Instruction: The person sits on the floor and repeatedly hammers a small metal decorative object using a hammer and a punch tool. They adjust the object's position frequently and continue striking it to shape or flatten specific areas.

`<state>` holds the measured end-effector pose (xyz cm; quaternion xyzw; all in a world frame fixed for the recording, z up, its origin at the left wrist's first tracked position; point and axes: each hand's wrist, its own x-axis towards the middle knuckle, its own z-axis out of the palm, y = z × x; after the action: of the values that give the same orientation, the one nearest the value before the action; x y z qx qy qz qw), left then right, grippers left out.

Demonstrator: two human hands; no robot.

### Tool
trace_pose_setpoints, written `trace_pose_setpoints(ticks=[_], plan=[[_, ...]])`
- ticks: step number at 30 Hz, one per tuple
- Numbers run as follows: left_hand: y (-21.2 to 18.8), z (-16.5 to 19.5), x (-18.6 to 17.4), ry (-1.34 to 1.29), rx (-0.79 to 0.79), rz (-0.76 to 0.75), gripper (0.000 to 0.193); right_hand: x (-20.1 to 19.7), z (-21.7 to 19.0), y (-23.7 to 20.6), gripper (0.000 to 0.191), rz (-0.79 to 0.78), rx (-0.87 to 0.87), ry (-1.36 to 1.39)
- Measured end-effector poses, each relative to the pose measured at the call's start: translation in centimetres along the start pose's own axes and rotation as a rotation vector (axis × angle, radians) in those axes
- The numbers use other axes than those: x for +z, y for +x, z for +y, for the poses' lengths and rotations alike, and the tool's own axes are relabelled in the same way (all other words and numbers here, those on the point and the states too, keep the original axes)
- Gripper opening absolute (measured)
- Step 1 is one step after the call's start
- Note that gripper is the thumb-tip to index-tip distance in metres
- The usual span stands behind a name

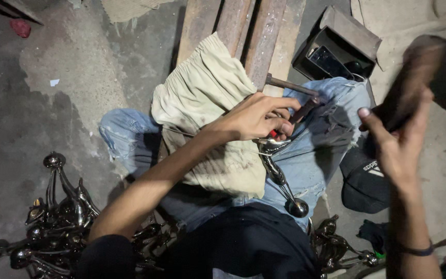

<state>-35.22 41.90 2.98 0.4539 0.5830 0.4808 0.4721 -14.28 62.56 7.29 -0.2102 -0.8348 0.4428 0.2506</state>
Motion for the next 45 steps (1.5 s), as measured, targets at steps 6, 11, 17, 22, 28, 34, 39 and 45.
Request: trace_pose_setpoints(ticks=[6,11,17,22,28,34,39,45], plan=[[0.4,0.6,0.3,0.136,-0.044,0.006,0.029,-1.1,2.7,-0.9,0.078,-0.349,0.157,-0.515],[-0.1,0.6,0.2,0.137,0.086,0.051,0.030,-0.6,2.2,-1.6,0.076,0.027,-0.184,-0.368],[-0.2,0.1,0.7,0.241,0.181,0.066,0.030,-0.4,0.8,-2.1,0.070,-0.070,-0.087,-0.383],[-0.4,0.1,1.2,0.307,0.183,0.067,0.036,-1.4,0.6,-2.2,0.084,-0.352,-0.095,-0.683],[-1.0,0.0,1.6,0.226,0.215,0.103,0.036,-2.3,0.8,-2.6,0.058,-0.040,0.041,-0.125],[-1.4,-0.5,2.3,0.307,0.308,0.143,0.034,-2.3,0.4,-2.9,0.061,-0.195,-0.285,-0.809],[-1.8,-0.4,2.7,0.307,0.314,0.192,0.034,-1.5,-1.3,-3.3,0.033,-0.130,0.011,-0.191],[-4.4,0.8,3.1,-0.102,0.326,0.308,0.019,-0.2,-2.2,-4.8,0.058,-0.127,-0.266,-0.469]])
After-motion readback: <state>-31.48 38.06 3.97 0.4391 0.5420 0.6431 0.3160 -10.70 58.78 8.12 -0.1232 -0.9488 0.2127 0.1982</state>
